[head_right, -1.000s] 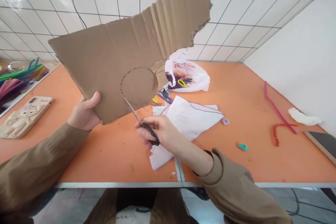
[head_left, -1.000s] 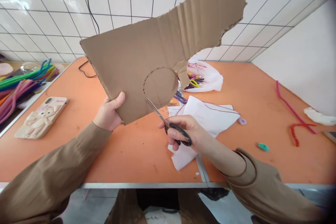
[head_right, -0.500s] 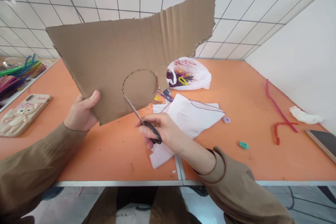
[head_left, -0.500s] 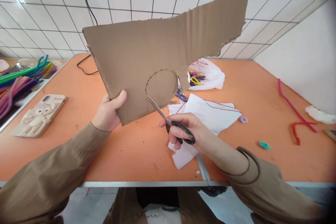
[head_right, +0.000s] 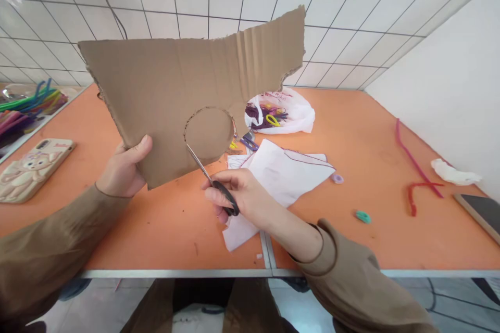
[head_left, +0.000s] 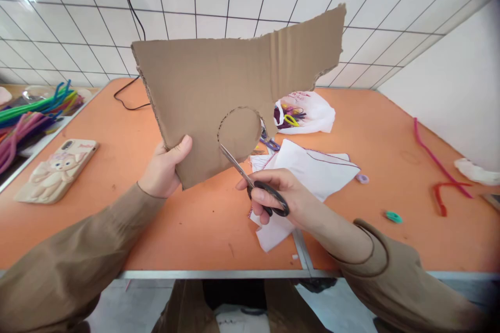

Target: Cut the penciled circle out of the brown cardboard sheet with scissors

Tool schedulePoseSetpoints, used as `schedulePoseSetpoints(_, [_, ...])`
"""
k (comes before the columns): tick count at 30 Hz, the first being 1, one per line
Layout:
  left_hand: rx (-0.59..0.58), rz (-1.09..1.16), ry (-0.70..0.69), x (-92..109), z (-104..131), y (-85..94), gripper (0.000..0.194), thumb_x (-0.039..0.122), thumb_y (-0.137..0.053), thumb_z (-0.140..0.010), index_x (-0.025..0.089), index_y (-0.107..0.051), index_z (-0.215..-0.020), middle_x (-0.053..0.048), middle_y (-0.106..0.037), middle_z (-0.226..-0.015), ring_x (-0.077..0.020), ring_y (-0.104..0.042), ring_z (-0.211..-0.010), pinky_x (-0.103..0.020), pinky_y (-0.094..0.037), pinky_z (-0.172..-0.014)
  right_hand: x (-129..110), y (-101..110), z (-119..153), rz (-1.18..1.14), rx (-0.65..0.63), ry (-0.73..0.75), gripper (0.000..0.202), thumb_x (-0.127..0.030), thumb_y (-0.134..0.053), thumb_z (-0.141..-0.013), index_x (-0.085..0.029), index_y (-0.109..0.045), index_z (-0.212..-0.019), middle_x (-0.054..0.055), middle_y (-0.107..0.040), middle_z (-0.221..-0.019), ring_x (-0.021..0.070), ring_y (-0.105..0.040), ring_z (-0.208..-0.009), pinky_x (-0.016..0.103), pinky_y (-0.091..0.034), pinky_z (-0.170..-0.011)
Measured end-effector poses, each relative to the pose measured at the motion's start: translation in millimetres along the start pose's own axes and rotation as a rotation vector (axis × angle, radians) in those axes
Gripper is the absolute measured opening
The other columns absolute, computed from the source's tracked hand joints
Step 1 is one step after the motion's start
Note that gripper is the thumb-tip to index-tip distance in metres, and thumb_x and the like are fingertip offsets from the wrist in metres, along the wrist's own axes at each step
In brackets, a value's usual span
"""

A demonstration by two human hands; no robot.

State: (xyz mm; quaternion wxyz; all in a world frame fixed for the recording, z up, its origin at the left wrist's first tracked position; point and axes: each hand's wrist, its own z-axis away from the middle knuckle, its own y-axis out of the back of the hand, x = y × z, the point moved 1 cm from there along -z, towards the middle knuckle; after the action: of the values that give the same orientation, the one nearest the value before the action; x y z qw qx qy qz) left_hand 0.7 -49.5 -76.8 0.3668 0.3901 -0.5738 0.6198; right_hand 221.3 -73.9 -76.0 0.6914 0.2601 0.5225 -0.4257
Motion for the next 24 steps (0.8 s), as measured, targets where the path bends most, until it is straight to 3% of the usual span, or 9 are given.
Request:
schedulePoseSetpoints(10, [0.022,0.042,-0.016,0.0,4.3,-6.8,0.044,0.027,-0.074,-0.076,0.021,-0.066,-0.119,-0.009,-0.072,-0.119,-0.0348,-0.059,-0.122,-0.045,-0.05,-0.103,-4.1,-4.1,1.6,-0.001,0.032,-0.012,0.028,-0.033,-0.074,-0.064,-0.016,-0.064,-0.083,-0.006,-0.055,-0.049,0.0099,-0.053,-0.038,0.023,-0.043,-0.04])
schedulePoseSetpoints(15, [0.106,0.148,-0.01,-4.2,-7.3,-2.4,0.038,0.032,-0.076,-0.076,0.019,-0.067,-0.11,-0.009,-0.07,-0.122,-0.0339,-0.055,-0.128,-0.045,-0.049,-0.105,-7.1,0.8,3.9,-0.006,-0.005,0.07,0.039,-0.045,-0.076,-0.064,-0.016,-0.064,-0.087,-0.003,-0.057,-0.054,0.0122,-0.054,-0.044,0.026,-0.043,-0.042])
schedulePoseSetpoints(18, [0.134,0.174,-0.002,-6.5,-15.4,5.9,0.038,0.037,-0.077,-0.075,0.021,-0.066,-0.108,-0.007,-0.068,-0.127,-0.0327,-0.05,-0.133,-0.043,-0.051,-0.105,-6.7,4.8,5.5,0.152,0.04,0.127,0.036,-0.045,-0.073,-0.068,-0.017,-0.063,-0.088,-0.003,-0.053,-0.055,0.0128,-0.052,-0.047,0.027,-0.04,-0.046])
schedulePoseSetpoints(21, [0.151,0.179,-0.007,-4.9,-19.7,12.2,0.038,0.038,-0.079,-0.073,0.022,-0.066,-0.105,-0.004,-0.067,-0.129,-0.0315,-0.045,-0.137,-0.042,-0.053,-0.104,-6.8,7.9,7.2,0.479,0.152,0.249,0.022,-0.037,-0.07,-0.073,-0.02,-0.056,-0.071,-0.006,-0.041,-0.052,0.0103,-0.038,-0.05,0.027,-0.032,-0.05])
schedulePoseSetpoints(24, [0.165,0.185,-0.046,-0.2,-19.6,13.4,0.034,0.036,-0.078,-0.073,0.023,-0.067,-0.102,-0.002,-0.068,-0.128,-0.0311,-0.045,-0.137,-0.042,-0.052,-0.105,-8.1,11.2,9.8,0.779,0.216,0.362,0.035,-0.03,-0.067,-0.077,-0.02,-0.04,-0.057,-0.006,-0.032,-0.053,0.0102,-0.026,-0.054,0.027,-0.025,-0.051])
